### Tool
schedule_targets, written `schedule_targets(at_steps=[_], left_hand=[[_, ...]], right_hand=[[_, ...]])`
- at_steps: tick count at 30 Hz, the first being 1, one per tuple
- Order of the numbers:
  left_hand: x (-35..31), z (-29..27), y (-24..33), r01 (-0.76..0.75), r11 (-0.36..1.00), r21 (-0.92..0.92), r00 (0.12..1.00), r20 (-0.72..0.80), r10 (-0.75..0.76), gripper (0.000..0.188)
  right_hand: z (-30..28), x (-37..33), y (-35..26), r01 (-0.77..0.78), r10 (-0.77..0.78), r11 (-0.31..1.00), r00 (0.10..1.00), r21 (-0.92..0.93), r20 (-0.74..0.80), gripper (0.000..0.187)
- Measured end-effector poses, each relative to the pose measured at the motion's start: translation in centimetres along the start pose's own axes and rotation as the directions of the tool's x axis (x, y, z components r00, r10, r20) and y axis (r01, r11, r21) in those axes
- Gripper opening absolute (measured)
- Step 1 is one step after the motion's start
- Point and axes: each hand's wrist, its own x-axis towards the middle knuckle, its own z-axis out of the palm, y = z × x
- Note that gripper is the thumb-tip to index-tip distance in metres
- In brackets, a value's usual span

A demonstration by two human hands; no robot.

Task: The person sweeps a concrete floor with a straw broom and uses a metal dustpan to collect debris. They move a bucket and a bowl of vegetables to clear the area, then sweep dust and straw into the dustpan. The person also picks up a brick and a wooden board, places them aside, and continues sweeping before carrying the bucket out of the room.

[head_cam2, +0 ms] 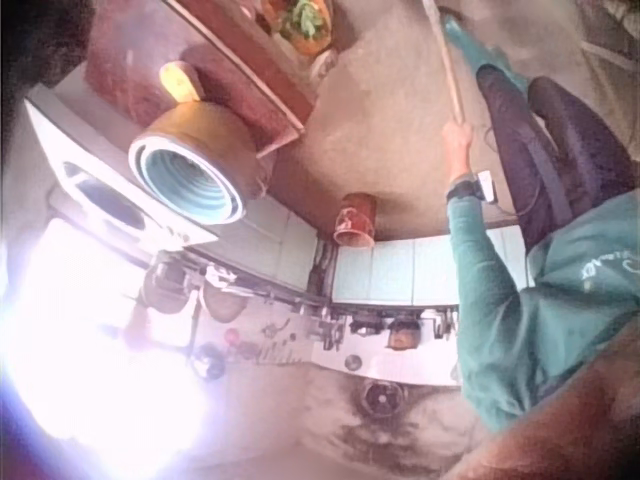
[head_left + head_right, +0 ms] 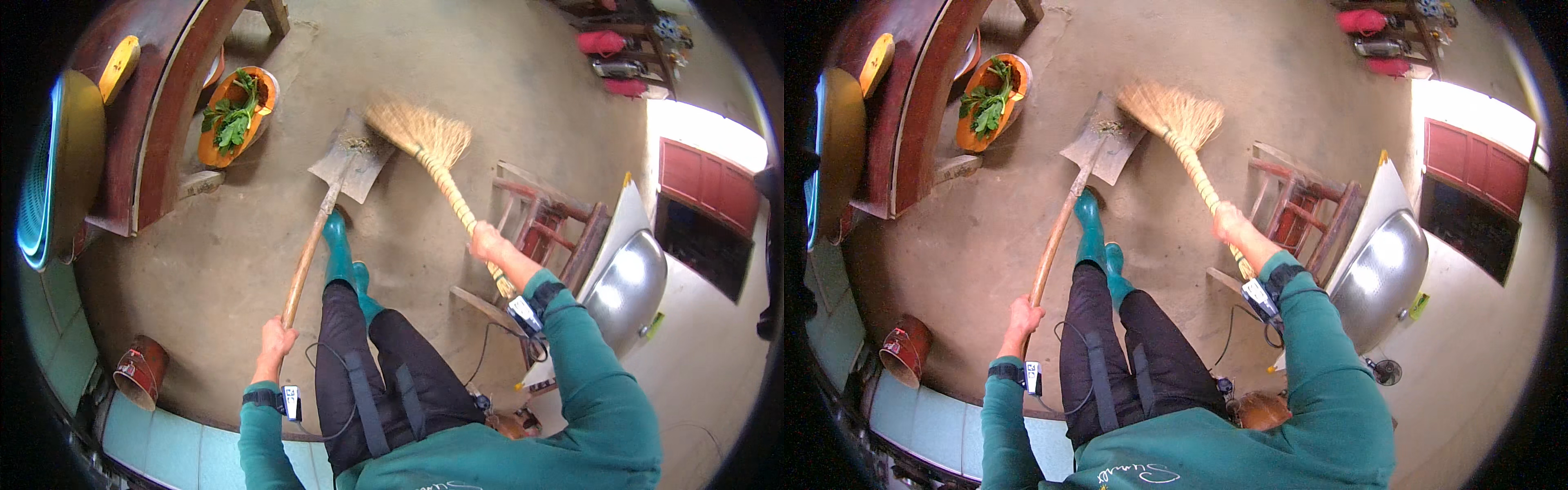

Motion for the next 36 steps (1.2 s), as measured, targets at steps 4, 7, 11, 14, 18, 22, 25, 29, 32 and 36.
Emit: schedule_targets(at_steps=[4,7,11,14,18,22,25,29,32,36], left_hand=[[-1.6,0.6,0.9,0.079,0.989,-0.126,0.996,0.041,-0.074,0.035],[-4.3,0.7,-1.4,0.103,0.98,-0.172,0.995,0.024,-0.1,0.034],[-8.3,0.2,-6.6,0.159,0.98,-0.117,0.987,0.026,-0.157,0.03],[-10.7,-0.6,-9.9,0.21,0.972,-0.107,0.977,0.001,-0.211,0.028],[-11.6,-1.5,-11.7,0.236,0.971,-0.045,0.972,-0.007,-0.237,0.029],[-10.6,-1.6,-12.3,0.201,0.978,-0.051,0.98,0.026,-0.199,0.031],[-10.3,-0.7,-13.5,0.162,0.981,-0.102,0.987,0.009,-0.162,0.032],[-10.9,1.7,-17.0,0.158,0.977,-0.142,0.987,0.019,-0.157,0.033],[-12.6,4.7,-20.1,0.219,0.955,-0.201,0.975,0.029,-0.218,0.033],[-15.6,9.1,-23.1,0.245,0.92,-0.305,0.962,-0.039,-0.269,0.033]], right_hand=[[1.9,-7.4,5.1,-0.043,0.028,0.987,0.995,0.152,0.095,0.033],[4.5,-11.4,9.3,-0.1,0.052,0.924,0.989,0.369,0.139,0.024],[9.2,-9.7,11.8,-0.227,0.037,0.594,0.966,0.772,0.256,0.007],[11.5,-5.8,9.2,-0.133,-0.097,0.304,0.981,0.943,0.169,0.006],[16.7,-7.9,-0.7,-0.115,-0.187,0.536,0.95,0.836,0.251,0.009],[17.8,-15.6,-4.3,-0.059,-0.077,0.891,0.958,0.451,0.277,0.019],[14.1,-19.1,-0.4,-0.095,-0.09,0.852,0.942,0.514,0.322,0.019],[9.4,-17.4,2.9,-0.005,-0.083,0.865,0.985,0.501,0.154,0.02],[3.6,-9.3,-0.5,0.118,-0.107,0.879,0.993,0.461,-0.051,0.009],[-3.8,3.0,-10.3,0.173,-0.138,0.891,0.984,0.419,-0.113,0.011]])
